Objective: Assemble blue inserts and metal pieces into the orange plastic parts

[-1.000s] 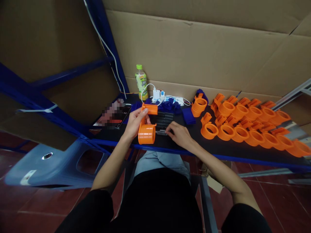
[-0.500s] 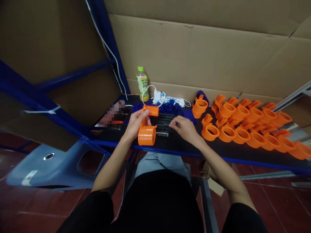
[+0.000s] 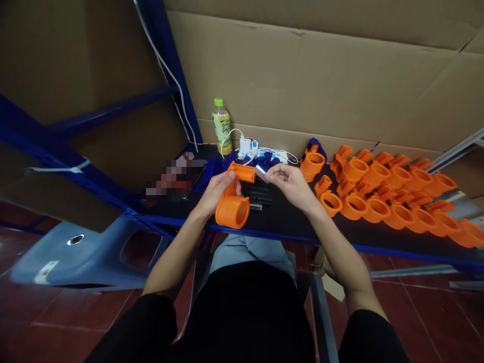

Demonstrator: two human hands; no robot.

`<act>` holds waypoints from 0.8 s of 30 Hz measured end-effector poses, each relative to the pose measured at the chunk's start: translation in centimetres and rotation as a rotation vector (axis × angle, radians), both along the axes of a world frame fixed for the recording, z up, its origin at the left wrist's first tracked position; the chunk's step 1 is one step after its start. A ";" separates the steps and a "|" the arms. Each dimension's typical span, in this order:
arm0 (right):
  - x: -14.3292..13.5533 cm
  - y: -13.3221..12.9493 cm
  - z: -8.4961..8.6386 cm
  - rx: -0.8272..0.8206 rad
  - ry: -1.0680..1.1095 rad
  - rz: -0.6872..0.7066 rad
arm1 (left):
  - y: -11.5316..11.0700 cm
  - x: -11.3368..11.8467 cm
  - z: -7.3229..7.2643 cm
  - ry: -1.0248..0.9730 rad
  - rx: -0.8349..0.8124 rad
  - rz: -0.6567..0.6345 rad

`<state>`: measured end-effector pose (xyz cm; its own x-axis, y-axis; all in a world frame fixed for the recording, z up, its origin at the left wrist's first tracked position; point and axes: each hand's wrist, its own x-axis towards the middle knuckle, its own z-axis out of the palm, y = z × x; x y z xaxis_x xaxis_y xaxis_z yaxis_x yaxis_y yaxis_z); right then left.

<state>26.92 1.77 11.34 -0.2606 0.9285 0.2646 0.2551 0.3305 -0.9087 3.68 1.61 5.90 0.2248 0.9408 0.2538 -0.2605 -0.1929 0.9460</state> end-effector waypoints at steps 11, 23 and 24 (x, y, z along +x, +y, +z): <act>1.4 0.0 1.7 0.052 -0.194 0.058 | -0.3 0.4 0.2 0.129 0.132 0.046; -0.1 -0.2 3.2 0.223 -0.467 0.005 | -1.2 1.0 0.1 0.281 0.183 -0.005; -0.3 0.0 3.1 0.216 -0.456 0.020 | -1.2 1.1 0.1 0.289 0.186 -0.010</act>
<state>26.62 1.74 14.48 -0.4115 0.8589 0.3049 0.6022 0.5074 -0.6164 4.73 0.38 5.97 0.3209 0.8819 0.3453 0.0101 -0.3678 0.9299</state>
